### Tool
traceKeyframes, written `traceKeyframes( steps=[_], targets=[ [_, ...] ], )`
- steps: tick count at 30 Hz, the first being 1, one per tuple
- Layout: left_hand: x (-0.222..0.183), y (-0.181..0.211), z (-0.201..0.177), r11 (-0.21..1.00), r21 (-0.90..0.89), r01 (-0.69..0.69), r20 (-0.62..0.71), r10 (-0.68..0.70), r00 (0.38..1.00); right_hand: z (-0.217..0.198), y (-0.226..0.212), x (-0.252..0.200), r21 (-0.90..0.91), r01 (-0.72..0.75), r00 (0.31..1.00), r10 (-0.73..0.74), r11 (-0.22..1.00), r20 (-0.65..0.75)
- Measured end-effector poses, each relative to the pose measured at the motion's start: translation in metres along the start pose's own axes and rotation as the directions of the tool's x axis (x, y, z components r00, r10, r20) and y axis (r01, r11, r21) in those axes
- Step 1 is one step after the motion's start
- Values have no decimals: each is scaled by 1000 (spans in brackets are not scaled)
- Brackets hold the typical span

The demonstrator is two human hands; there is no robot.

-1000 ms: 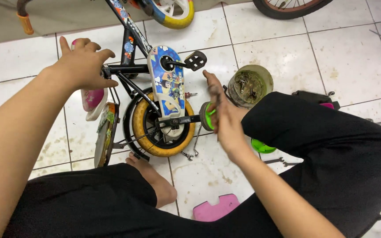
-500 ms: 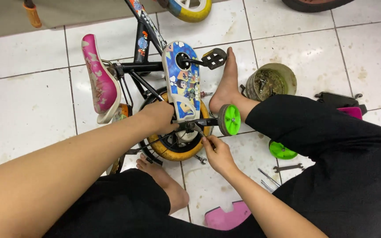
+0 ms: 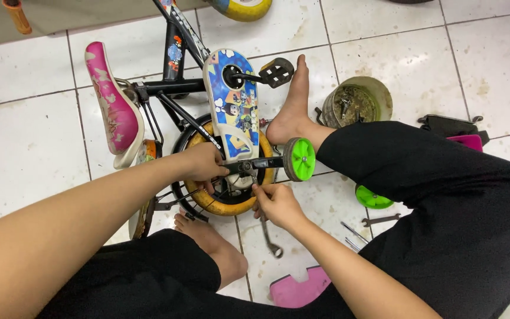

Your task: Adjusting and securing training wheels on a child's bicycle using a wrench and screwdriver.

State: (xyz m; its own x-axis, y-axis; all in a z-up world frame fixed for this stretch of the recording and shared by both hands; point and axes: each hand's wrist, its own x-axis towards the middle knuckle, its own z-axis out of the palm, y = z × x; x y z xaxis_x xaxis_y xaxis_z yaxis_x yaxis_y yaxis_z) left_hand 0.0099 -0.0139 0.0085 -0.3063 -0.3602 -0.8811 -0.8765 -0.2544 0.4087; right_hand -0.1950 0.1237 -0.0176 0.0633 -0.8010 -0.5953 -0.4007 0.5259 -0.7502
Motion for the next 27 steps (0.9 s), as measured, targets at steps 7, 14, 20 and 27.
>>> traceKeyframes(
  steps=[7, 14, 20, 27],
  targets=[
    [-14, 8, 1, 999, -39, -13, -24, 13, 1000, 6, -33, -18, 547, -277, 961, 238, 790, 143],
    [9, 5, -4, 915, 394, -88, -20, 104, 994, -54, -35, -49, -269, -24, 909, 133, 963, 395],
    [-1, 29, -8, 657, 740, -145, 37, 176, 984, -25, 110, 28, -809, 16, 810, 467, 587, 354],
    [6, 39, -8, 543, 821, -176, 73, 206, 976, -3, 159, 57, -792, -59, 882, 404, 607, 244]
  ],
)
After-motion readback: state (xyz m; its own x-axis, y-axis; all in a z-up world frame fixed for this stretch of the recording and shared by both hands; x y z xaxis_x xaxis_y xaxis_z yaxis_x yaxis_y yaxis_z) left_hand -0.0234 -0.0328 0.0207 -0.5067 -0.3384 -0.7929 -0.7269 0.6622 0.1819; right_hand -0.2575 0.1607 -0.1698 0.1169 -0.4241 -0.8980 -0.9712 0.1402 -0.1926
